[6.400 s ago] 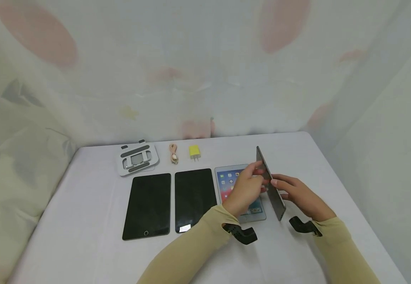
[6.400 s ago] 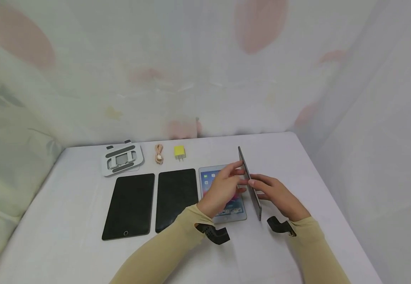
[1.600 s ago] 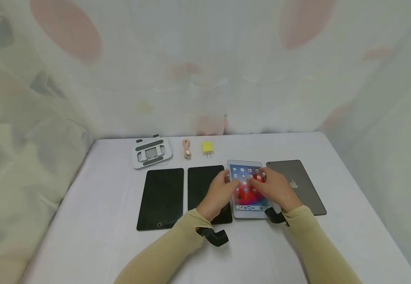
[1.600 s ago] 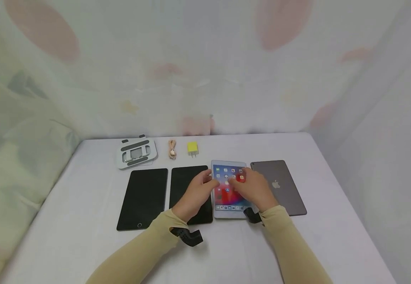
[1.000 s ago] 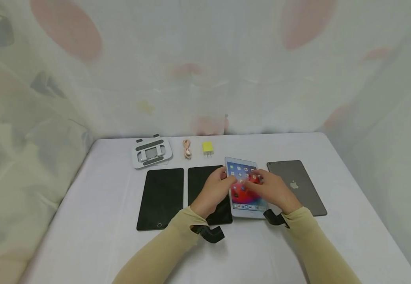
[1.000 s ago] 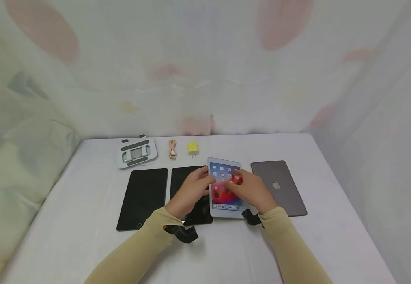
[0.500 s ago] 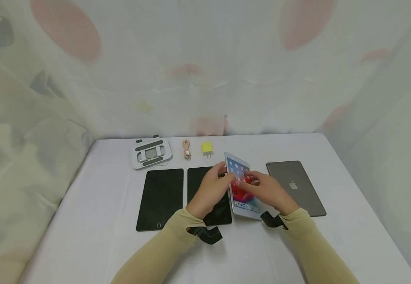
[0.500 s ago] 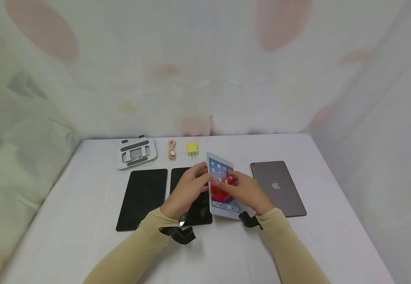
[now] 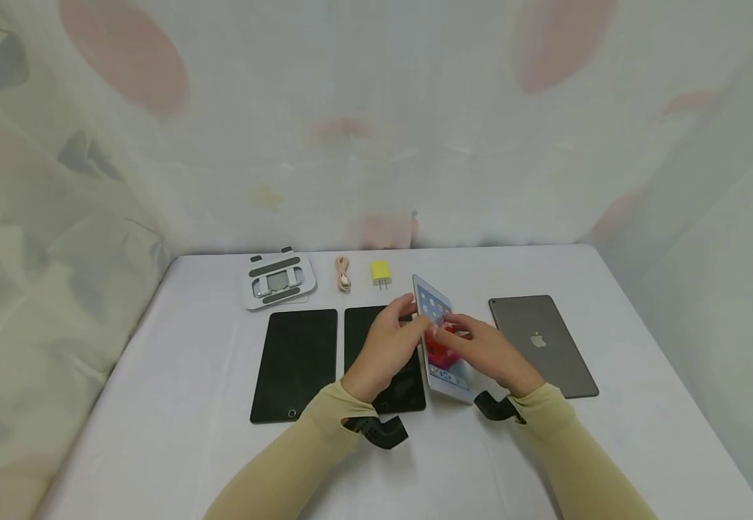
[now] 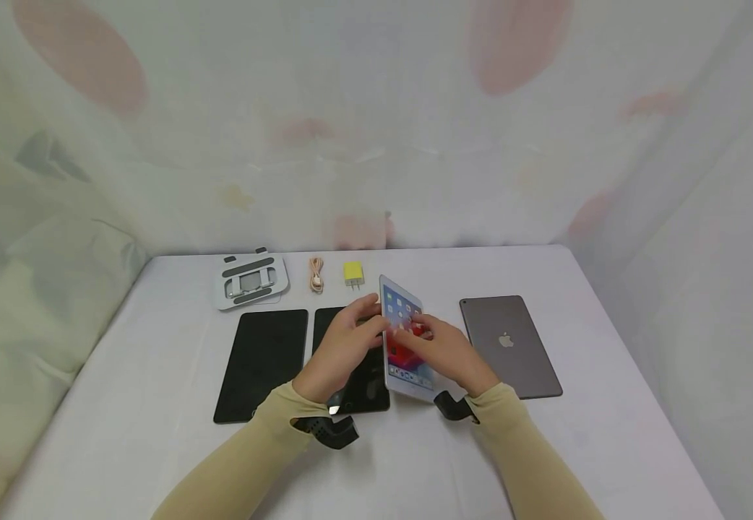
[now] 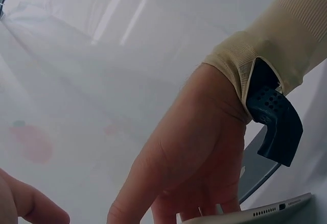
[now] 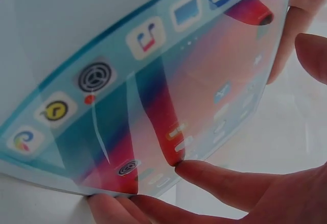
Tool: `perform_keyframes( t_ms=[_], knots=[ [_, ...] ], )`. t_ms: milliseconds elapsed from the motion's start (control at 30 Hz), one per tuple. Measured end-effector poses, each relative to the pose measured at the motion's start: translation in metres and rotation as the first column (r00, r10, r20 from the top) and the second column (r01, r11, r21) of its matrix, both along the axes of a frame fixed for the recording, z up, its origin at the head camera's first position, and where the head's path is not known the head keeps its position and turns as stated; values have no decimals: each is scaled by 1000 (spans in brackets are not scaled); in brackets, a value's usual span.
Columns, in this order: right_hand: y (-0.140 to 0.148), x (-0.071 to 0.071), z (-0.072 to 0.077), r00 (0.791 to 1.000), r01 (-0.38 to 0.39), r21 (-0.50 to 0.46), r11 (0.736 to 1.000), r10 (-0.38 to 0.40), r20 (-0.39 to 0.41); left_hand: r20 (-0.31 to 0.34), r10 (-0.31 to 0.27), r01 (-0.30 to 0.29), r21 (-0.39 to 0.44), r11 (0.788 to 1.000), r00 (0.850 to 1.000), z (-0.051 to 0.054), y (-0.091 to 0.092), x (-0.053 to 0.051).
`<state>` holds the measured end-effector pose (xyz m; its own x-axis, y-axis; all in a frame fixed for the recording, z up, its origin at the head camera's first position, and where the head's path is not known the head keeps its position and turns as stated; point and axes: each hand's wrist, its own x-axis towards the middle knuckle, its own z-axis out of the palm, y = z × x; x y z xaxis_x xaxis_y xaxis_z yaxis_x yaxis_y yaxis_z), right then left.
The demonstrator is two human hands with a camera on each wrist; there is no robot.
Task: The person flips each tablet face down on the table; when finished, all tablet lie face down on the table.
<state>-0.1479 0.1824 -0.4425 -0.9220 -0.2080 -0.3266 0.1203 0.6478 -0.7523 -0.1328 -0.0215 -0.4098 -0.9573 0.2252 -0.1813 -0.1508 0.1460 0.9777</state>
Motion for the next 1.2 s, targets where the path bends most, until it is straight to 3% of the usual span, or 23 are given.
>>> perform_keyframes(
  t_ms=[700, 1200],
  knots=[
    [-4, 1, 0, 1000, -28, -143, 989, 28, -2, -69, 15, -15, 6, 1000, 998, 1, 0, -1],
    [-5, 0, -7, 1000, -30, -238, 971, 28, -13, -76, 24, -23, 21, 1000, 997, 1, 1, -1]
  ],
)
